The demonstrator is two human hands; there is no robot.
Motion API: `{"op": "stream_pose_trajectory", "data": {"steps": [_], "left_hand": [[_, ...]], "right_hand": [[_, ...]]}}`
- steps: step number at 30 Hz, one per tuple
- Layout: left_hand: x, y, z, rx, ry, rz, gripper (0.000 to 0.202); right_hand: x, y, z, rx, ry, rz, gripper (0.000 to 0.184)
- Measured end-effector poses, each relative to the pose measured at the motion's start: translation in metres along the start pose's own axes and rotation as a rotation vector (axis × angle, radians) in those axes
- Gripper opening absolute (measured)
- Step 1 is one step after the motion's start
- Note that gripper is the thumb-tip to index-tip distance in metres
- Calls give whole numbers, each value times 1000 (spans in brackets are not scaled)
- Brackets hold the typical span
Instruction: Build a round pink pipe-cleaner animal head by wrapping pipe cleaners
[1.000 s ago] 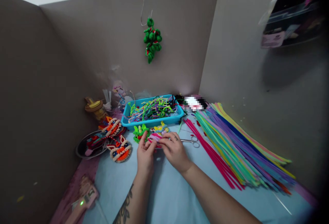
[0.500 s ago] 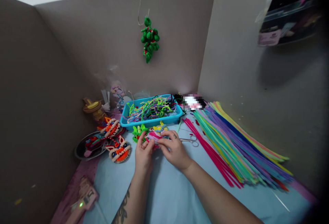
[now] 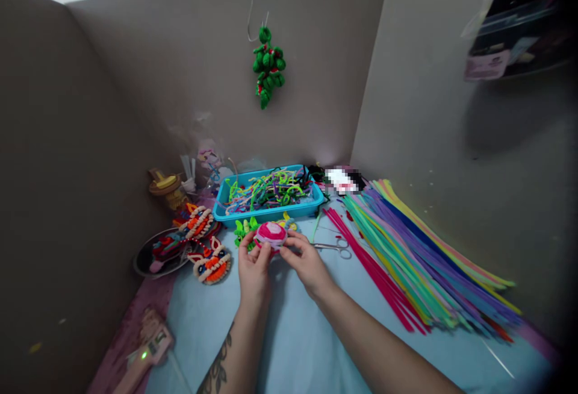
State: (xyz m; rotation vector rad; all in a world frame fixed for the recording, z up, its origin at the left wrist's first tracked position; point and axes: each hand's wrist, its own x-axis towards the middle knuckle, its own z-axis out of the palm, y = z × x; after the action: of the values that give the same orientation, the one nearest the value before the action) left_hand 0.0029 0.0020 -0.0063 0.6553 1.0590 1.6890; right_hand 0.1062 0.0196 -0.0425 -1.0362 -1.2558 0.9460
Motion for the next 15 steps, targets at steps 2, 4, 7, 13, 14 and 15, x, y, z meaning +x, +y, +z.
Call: {"op": "stream_pose_trajectory", "data": {"steps": [2,4,7,13,14,15], "left_hand": [[-1,-2,1,1,-1,-9,70],[-3,-5,2,-5,1,-15,70],[-4,-8,2,-1,-15,-12,68],[-8,-8,6,-30,-35,-53,71],[-8,-7,7,-46,-33,-67,74],[-9,-7,8,-60,-31,-79,77]], "right_hand": [[1,-2,0,45,18,40,17],[2,-5,1,88,25,81,19],[2,-7,2,124,38,108,21],[-1,-10,4,95,128,88,22],[-1,-10,4,91,126,77,21],[-1,-10,4,86,120,65,20]]}}
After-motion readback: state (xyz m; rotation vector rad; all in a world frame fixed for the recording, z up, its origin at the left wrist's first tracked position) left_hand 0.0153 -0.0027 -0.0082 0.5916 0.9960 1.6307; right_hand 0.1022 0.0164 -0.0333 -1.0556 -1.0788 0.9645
